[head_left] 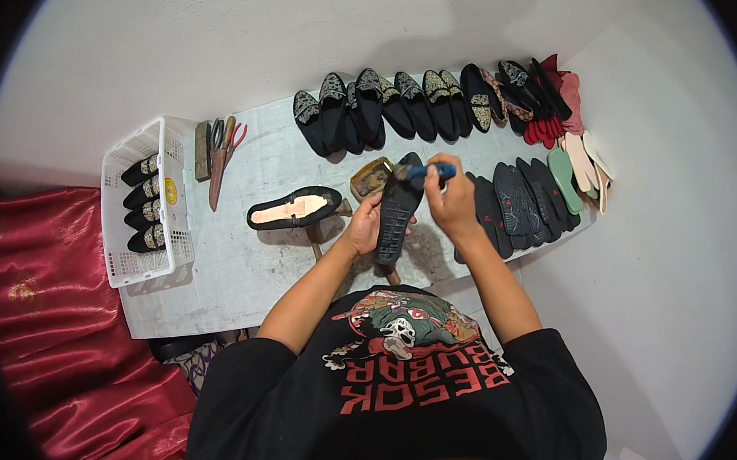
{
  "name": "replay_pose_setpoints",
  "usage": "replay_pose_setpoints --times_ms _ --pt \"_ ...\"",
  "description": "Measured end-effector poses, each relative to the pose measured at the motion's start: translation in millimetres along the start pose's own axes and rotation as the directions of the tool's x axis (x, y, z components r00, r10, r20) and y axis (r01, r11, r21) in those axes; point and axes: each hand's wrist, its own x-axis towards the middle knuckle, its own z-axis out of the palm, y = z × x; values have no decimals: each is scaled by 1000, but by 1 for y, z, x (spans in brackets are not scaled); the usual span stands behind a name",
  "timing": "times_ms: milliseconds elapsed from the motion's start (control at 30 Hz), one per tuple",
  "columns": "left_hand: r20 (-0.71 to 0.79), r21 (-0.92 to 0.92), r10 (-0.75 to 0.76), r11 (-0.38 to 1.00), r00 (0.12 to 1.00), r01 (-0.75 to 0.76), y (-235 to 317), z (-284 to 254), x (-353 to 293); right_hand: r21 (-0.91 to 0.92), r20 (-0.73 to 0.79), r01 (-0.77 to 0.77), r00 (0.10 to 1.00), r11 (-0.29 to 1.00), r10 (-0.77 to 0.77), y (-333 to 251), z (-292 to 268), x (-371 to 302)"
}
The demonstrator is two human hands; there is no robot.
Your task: Apply glue to a shoe sole and hammer it onto the shoe body.
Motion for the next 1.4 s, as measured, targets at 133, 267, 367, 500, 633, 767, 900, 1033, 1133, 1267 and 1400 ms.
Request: replay_pose_setpoints --times_ms 133,267,367,500,633,767,900,1033,1133,1267,1400 --pt "54 -7 19 1000 998 -19 -1 -3 0 -61 -96 -6 995 998 0 12 -13 11" --pt "22 29 38 999 999 -38 -4 -5 -1 -74 -73 -35 997 997 30 9 -22 -8" --pt "-27 70 3 998 1000 -1 -9 7 -2 -79 -90 -89 993 993 81 8 -28 -13" --pt "-60 29 -9 1000 998 11 -11 17 -1 -74 -146 -18 989 997 7 10 -24 -2" --pt "-18 -4 54 999 998 -55 -2 12 -1 -64 -114 -15 994 998 7 9 -32 -13" --pt "-48 21 13 1000 999 -12 -1 5 -9 -61 -174 34 984 998 -44 15 -27 -12" --pt "-68 15 4 1000 998 -3 -10 -5 -25 11 -218 -116 969 993 115 40 -2 12" --pt "-81 0 -16 1000 997 16 -18 -26 -44 108 -68 -265 960 958 273 101 46 1" --pt "-149 31 14 999 989 -9 -24 -41 -61 70 44 -291 956 954 289 118 78 -19" --pt "-276 138 38 990 960 0 -18 -34 -85 -3 61 -281 958 960 281 125 97 -30" --pt "-255 140 29 990 967 7 -11 -39 -96 -77 103 -316 941 945 323 135 102 -32"
